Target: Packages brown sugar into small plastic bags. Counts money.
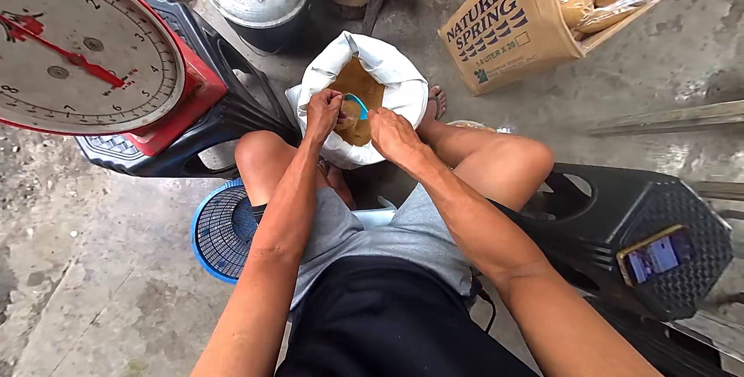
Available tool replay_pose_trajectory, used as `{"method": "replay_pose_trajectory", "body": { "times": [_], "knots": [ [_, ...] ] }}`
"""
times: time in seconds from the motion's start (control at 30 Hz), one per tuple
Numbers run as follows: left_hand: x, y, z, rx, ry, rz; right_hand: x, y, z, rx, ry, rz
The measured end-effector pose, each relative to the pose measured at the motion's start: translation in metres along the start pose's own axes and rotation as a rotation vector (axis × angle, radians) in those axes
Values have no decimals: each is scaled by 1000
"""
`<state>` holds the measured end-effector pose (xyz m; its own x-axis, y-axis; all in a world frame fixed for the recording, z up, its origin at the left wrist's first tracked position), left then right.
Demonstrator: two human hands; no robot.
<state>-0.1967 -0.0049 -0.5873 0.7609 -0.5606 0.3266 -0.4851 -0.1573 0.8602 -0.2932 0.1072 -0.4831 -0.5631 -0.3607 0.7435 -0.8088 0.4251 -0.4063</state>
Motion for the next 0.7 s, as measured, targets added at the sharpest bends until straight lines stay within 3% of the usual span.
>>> {"method": "replay_pose_trajectory", "body": {
  "times": [0.23,0.47,0.7],
  "knots": [
    [3,-4,1,43,18,2,17,16,-5,48,53,192],
    [6,7,3,-47,44,324,31,70,-9,78,212,296],
    [7,-6,-11,187,-128,216,-5,96,1,-18,188,279]
  ]
}}
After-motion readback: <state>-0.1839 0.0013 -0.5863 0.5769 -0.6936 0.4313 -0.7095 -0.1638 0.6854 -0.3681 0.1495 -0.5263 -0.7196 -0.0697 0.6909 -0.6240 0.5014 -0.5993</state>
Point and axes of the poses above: each hand's wrist, its own z-axis towards the middle knuckle, its own x-axis out of the back of the hand, y = z × x, the point moved 8 cm from there along z, towards the middle knuckle, and after that the axes turned 14 degrees about z, right-handed, at the moved point
